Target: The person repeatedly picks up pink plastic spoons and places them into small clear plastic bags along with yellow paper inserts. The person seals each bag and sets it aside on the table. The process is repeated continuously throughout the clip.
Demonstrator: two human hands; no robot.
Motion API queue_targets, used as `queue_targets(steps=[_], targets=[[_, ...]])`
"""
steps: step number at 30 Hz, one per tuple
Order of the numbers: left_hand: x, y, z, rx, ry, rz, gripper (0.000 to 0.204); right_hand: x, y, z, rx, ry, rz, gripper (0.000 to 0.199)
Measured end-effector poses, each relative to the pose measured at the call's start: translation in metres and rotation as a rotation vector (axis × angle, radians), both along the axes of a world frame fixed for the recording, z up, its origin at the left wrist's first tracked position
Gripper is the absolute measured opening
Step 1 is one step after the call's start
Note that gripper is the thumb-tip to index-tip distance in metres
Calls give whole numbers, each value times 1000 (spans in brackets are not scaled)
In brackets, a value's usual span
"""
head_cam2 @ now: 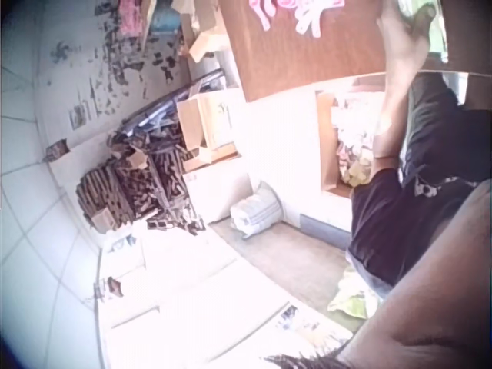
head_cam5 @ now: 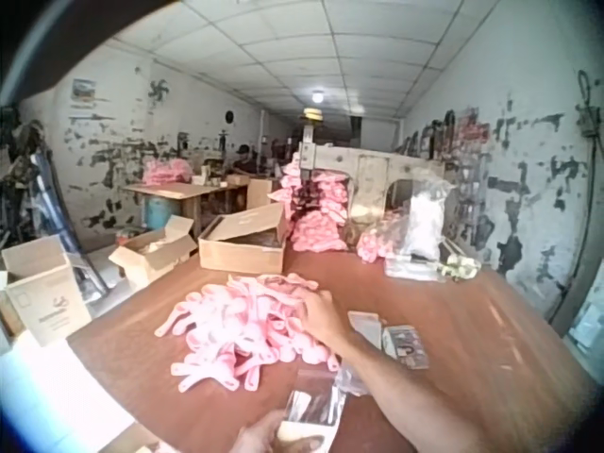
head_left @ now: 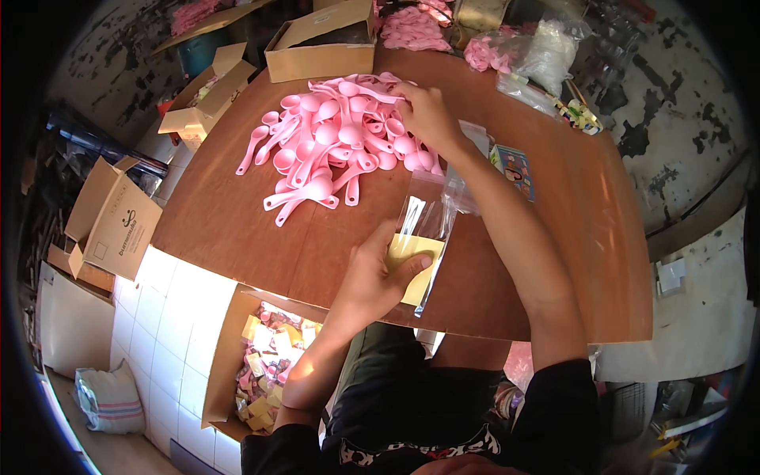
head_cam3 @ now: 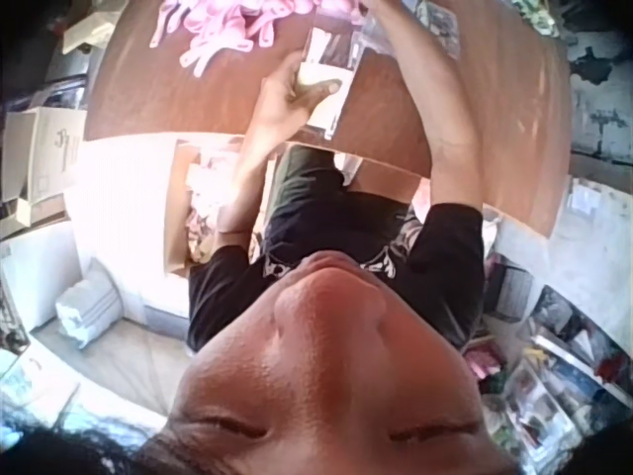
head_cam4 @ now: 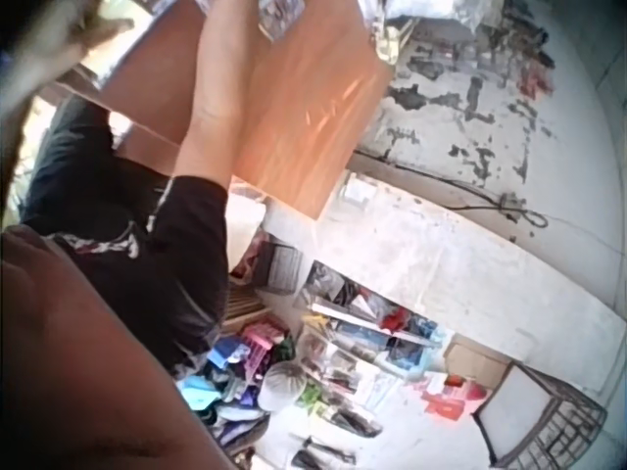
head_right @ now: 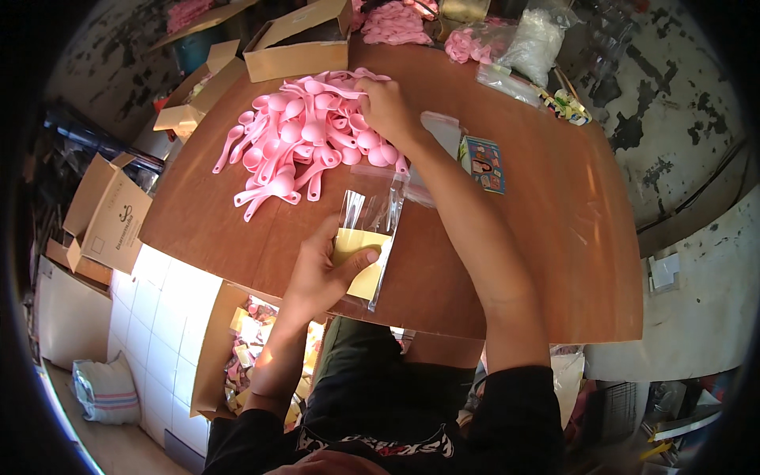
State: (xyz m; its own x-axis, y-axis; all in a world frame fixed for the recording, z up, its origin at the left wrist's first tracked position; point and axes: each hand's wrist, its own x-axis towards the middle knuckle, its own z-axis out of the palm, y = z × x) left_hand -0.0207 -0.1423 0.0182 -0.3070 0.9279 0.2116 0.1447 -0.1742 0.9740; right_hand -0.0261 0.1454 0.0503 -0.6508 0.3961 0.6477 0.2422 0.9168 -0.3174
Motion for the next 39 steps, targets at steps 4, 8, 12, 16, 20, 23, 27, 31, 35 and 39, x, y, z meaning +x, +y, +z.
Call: queue_targets(steps=[4,8,12,16,20,23,27,31,35,39], targets=[[-7,-1,3,-29,-25,5,38,28,-21,14,-165,228,23,21],[-9,-1,1,14,-21,13,39,100,-47,49,-662,510,175,24],[-9,-1,5,41,-28,10,37,174,-77,79,-801,575,232,28],[-3,1,13,-58,21,-90,39,202,-94,80,-809,441,221,29],[4,3,15,69,108,-130,44,199,-104,80,-831,358,228,30],[4,2,20,11,81,-142,48,204,-103,85,-794,189,193,28],[0,7,16,92,148,-128,52,202,-105,87,-758,129,193,27],[3,11,8,96,62,-147,56,192,-112,81,-738,135,246,22],[5,16,11,93,131,-153,59,186,-124,72,-846,165,278,14],[9,13,22,62,155,-154,59,183,-133,57,-675,127,276,13]])
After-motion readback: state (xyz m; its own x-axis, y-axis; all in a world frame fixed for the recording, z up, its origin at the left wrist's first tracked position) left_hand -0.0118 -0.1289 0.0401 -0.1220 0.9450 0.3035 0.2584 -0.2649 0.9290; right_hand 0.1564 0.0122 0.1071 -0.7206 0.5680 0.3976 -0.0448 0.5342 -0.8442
